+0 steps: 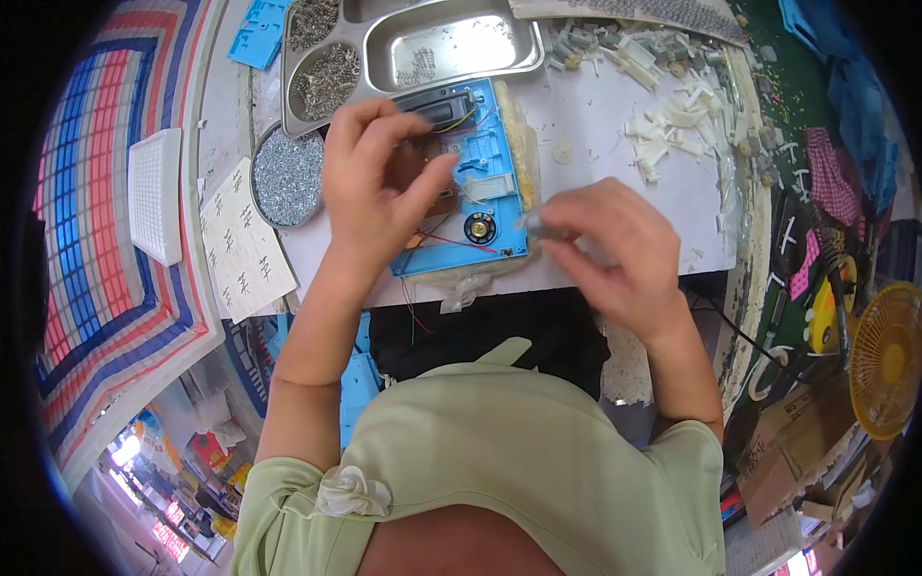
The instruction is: The recorder is assembling an electronic device by soldering wires and screwing components together.
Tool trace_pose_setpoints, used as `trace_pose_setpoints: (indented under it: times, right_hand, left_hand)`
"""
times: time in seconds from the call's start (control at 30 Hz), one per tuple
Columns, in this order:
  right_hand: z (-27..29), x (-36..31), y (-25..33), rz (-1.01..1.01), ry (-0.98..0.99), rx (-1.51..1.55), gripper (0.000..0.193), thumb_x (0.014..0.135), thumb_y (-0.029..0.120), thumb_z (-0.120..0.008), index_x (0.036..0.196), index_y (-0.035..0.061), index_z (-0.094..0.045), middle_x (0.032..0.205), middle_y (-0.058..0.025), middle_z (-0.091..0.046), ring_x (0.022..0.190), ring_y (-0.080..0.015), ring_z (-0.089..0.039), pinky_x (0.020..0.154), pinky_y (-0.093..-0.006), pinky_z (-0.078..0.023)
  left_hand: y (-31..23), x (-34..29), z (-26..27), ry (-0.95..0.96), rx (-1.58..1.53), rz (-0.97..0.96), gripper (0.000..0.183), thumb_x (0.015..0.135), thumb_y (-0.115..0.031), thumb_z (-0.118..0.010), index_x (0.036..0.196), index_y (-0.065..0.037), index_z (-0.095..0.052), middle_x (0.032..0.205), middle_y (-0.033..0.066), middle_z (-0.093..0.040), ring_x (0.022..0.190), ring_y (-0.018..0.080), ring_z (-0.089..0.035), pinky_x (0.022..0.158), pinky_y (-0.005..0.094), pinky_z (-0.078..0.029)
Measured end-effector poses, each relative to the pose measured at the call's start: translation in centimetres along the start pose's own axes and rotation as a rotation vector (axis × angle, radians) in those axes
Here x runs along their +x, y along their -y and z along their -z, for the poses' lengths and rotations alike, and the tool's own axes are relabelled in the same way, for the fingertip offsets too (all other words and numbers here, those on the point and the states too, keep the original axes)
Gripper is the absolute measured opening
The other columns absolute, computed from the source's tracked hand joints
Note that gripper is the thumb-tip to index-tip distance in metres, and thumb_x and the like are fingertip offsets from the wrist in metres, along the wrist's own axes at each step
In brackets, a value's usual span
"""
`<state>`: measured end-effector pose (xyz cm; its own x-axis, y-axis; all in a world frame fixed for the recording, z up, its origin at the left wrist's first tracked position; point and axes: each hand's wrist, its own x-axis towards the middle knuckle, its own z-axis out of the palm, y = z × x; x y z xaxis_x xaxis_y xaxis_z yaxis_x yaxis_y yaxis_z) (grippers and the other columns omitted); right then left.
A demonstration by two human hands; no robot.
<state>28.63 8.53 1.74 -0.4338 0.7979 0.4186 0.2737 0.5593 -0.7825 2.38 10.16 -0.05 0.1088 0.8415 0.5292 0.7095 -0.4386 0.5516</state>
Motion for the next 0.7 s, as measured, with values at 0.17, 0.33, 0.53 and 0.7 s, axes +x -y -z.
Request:
trace_pose_setpoints:
  times: [0.17, 0.33, 0.53, 0.7]
  right_hand:
    - [-0.2, 0.7, -1.9, -0.189, -0.099, -0.026, 0.031, 0.080, -0.004, -0.077, 0.110, 0.0008, -0.071, 0.100, -0.0101, -0.073, 0.078, -0.0164, -0.067, 0.072, -0.0279, -0.054]
    - [-0.7, 2.3, -2.7, -0.220, -0.114, -0.016, 0.031, 0.082, -0.001, -0.077, 0.112, 0.0006, -0.071, 0.104, -0.0088, -0.074, 0.080, -0.0153, -0.069, 0.076, -0.0265, -0.055]
    - [-1.3, 3.4, -3.0, -0.272, -0.063, 0.017, 0.029, 0.085, 0.002, -0.076, 0.113, 0.0026, -0.070, 0.112, -0.0095, -0.073, 0.085, -0.0172, -0.069, 0.078, -0.0284, -0.055]
    - [-2.5, 5.5, -3.6, -0.128, 0.057, -0.089, 0.027, 0.081, 0.009, -0.077, 0.107, 0.0058, -0.071, 0.120, -0.0093, -0.069, 0.113, -0.0280, -0.059, 0.099, -0.0395, -0.047]
  left_hand:
    - [-0.2, 1.6, -1.8, 0.057, 0.188, -0.143, 0.032, 0.068, -0.020, -0.086, 0.098, -0.017, -0.075, 0.103, 0.0025, -0.060, 0.093, 0.0252, -0.057, 0.082, 0.0428, -0.040]
    - [0.4, 1.6, -1.6, 0.116, 0.150, -0.278, 0.023, 0.071, -0.014, -0.082, 0.093, -0.017, -0.076, 0.100, -0.0003, -0.062, 0.095, 0.0234, -0.058, 0.083, 0.0415, -0.039]
    - [1.9, -1.2, 1.7, 0.166, -0.061, -0.189, 0.018, 0.072, -0.004, -0.078, 0.089, -0.009, -0.075, 0.092, 0.0034, -0.068, 0.081, 0.0239, -0.064, 0.070, 0.0334, -0.049]
    - [3.9, -4.6, 3.8, 0.020, -0.273, 0.257, 0.014, 0.080, 0.005, -0.073, 0.093, -0.001, -0.074, 0.091, 0.0094, -0.072, 0.078, 0.0212, -0.068, 0.067, 0.0299, -0.053]
